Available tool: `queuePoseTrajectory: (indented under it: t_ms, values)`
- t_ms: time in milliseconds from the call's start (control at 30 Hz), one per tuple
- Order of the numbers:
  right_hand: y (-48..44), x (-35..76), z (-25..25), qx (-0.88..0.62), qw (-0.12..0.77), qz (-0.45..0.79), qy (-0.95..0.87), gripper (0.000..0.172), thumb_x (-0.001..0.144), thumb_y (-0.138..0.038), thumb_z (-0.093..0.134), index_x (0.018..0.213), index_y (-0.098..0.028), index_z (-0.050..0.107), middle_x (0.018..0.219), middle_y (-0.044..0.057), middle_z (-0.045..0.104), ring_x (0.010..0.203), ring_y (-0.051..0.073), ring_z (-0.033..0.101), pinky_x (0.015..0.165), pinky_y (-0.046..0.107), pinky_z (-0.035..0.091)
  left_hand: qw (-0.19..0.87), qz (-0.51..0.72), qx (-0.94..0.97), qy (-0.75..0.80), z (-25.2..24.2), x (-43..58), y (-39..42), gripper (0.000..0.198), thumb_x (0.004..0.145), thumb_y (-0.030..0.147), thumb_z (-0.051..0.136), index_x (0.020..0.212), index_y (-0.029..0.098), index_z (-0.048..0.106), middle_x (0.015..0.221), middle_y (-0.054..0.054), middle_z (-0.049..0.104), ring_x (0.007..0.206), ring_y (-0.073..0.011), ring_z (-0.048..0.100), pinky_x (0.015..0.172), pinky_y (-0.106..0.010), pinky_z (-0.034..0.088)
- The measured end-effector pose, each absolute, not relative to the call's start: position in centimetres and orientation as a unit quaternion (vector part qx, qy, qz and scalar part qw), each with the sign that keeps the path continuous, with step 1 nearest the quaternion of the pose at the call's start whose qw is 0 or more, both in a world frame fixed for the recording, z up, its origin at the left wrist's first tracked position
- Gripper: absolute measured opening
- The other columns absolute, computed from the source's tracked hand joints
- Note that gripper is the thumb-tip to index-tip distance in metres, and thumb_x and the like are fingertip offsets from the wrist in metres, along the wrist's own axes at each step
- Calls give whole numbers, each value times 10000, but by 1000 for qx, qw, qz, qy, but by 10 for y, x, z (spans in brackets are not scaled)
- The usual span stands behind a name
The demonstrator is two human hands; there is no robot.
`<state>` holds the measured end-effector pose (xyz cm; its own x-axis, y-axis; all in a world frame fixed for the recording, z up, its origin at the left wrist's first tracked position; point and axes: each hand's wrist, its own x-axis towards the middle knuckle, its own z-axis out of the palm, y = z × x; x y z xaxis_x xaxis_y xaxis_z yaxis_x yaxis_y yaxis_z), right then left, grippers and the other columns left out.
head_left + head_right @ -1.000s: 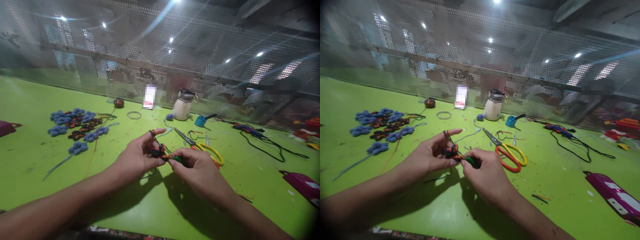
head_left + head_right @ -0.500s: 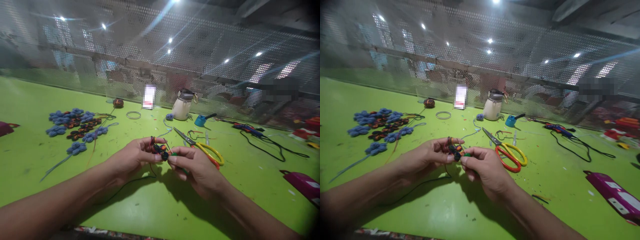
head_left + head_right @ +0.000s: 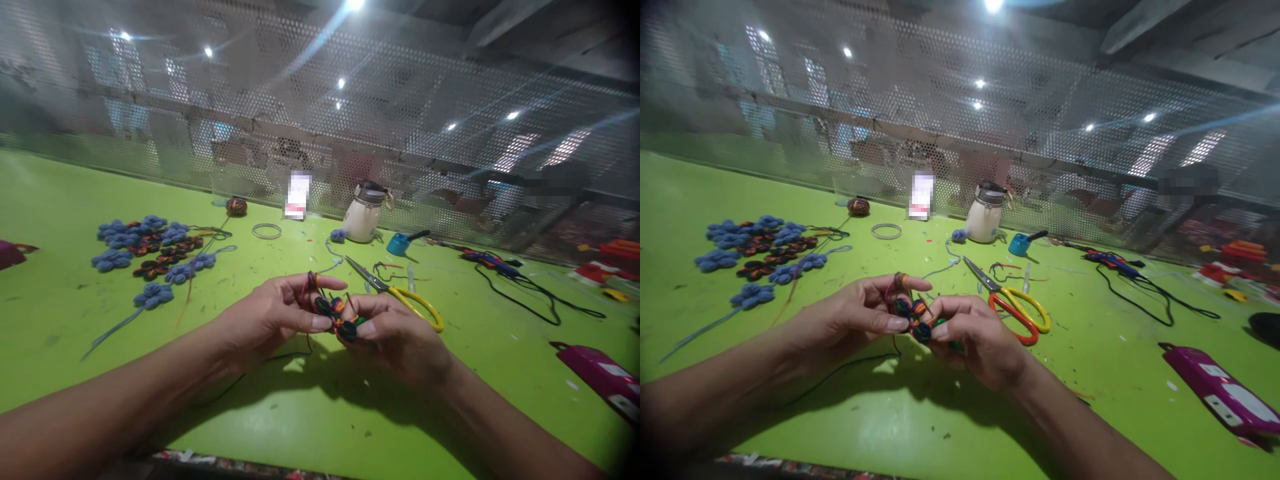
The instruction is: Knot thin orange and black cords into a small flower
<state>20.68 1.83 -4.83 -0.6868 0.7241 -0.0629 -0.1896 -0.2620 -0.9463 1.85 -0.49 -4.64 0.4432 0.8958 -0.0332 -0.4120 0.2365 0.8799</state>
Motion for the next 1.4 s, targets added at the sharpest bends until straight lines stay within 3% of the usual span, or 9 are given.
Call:
queuePoseTrajectory:
  t_ms: [133,367,700,933,1400]
  values:
    - [18,206,-48,-270,312,729,-547,94,643,-180,651,721,-133,630,543,-24,498,439,62,369,379,165,252,703,457,453,303,-48,18,-3,430,629,46,703,1040,152,640,853,-41,704,798,-145,626,810,-278,412]
    - [21,208,-53,-302,299,689,-587,163,706,-237,738,752,-128,626,521,-59,485,403,21,358,377,141,252,684,448,463,342,-43,17,-5,595,629,-3,619,1196,168,555,879,-66,682,828,-179,613,828,-337,402]
    - [26,214,-50,-294,231,660,-652,168,735,-267,721,762,-127,632,544,-49,511,430,32,406,405,152,296,729,390,450,338,-41,19,-14,608,637,6,530,1204,225,535,907,-51,634,735,-135,565,662,-261,374]
    - [29,211,-58,-315,217,662,-644,161,751,-276,701,759,-133,630,506,-56,498,420,44,399,409,173,277,716,375,418,415,-42,17,-8,633,600,3,545,1198,211,551,769,-28,621,693,-148,567,699,-300,398]
    - [35,214,-65,-279,224,711,-606,170,804,-292,660,793,-129,616,634,-18,545,476,45,454,427,166,311,724,393,412,390,-41,15,-8,704,625,-20,588,1272,243,506,802,-33,653,755,-178,615,767,-336,401]
